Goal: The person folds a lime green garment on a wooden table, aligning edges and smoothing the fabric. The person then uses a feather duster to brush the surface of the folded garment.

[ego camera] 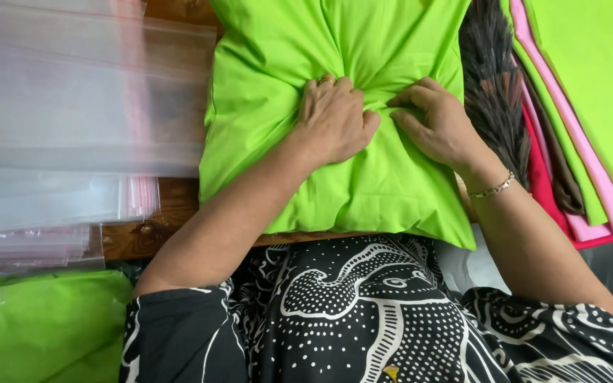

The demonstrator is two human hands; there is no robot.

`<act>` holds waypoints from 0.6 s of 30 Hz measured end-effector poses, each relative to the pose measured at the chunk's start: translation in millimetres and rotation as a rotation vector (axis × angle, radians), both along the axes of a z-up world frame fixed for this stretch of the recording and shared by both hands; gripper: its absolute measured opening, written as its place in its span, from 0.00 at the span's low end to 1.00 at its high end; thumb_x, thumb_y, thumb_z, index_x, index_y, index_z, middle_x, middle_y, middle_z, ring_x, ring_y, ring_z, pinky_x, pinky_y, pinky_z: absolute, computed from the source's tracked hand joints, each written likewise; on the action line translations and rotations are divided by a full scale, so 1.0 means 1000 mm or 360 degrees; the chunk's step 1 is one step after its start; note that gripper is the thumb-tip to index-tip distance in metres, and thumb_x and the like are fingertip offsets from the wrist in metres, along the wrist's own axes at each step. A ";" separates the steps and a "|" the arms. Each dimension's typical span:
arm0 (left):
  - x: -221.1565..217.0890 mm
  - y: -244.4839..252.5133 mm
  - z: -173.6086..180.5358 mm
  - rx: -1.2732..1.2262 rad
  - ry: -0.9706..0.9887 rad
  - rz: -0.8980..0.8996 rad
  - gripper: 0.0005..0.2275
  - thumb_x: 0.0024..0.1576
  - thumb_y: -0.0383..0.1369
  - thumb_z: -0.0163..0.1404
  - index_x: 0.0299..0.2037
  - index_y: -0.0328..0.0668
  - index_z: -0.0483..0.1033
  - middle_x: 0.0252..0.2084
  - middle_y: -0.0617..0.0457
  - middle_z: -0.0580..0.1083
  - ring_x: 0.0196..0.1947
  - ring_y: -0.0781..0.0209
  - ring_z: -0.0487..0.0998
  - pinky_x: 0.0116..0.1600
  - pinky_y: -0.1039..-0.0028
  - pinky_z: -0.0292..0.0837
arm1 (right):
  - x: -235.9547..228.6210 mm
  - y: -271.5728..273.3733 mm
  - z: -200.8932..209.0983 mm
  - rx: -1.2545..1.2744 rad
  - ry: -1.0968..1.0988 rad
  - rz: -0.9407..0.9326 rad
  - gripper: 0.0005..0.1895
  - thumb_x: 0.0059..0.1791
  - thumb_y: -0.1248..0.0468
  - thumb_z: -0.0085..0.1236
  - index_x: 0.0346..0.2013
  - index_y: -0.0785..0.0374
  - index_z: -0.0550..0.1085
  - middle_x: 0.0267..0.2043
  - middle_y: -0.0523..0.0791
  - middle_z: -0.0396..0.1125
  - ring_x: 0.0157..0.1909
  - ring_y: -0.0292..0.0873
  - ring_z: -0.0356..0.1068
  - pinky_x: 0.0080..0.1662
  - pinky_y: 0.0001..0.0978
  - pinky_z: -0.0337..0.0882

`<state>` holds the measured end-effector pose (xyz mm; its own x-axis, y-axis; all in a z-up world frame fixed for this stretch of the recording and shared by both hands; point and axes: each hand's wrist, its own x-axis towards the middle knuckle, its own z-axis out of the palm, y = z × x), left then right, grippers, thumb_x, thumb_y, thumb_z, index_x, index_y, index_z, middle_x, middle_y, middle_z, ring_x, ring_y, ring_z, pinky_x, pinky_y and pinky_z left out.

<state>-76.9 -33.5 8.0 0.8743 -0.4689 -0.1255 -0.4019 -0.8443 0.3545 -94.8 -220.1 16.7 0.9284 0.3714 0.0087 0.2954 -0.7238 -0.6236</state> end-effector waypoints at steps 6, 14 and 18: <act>0.013 -0.017 -0.017 0.0279 -0.0114 0.0386 0.28 0.57 0.47 0.30 0.62 0.32 0.53 0.65 0.39 0.52 0.65 0.36 0.49 0.65 0.45 0.40 | -0.006 0.006 -0.011 -0.0075 -0.0443 0.0264 0.08 0.49 0.69 0.51 0.38 0.74 0.73 0.37 0.54 0.63 0.36 0.52 0.65 0.42 0.42 0.69; 0.009 -0.013 -0.028 0.0336 -0.0273 0.0410 0.27 0.56 0.53 0.33 0.55 0.38 0.55 0.57 0.38 0.52 0.54 0.44 0.58 0.55 0.55 0.57 | 0.000 -0.005 0.003 -0.0236 -0.0356 0.0293 0.10 0.51 0.66 0.51 0.33 0.72 0.76 0.35 0.52 0.68 0.27 0.48 0.68 0.33 0.36 0.71; 0.007 -0.014 -0.024 0.0351 -0.0238 0.0549 0.38 0.53 0.63 0.23 0.62 0.36 0.54 0.67 0.35 0.48 0.65 0.33 0.48 0.63 0.40 0.42 | 0.007 -0.007 0.000 -0.0555 -0.0259 0.0223 0.18 0.53 0.63 0.48 0.20 0.67 0.72 0.24 0.44 0.63 0.20 0.43 0.61 0.26 0.34 0.66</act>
<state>-69.5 -47.0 -15.7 0.9912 -0.1224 -0.0501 -0.1163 -0.9871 0.1103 -87.6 -227.3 16.5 0.8654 0.5010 0.0024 0.4809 -0.8292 -0.2848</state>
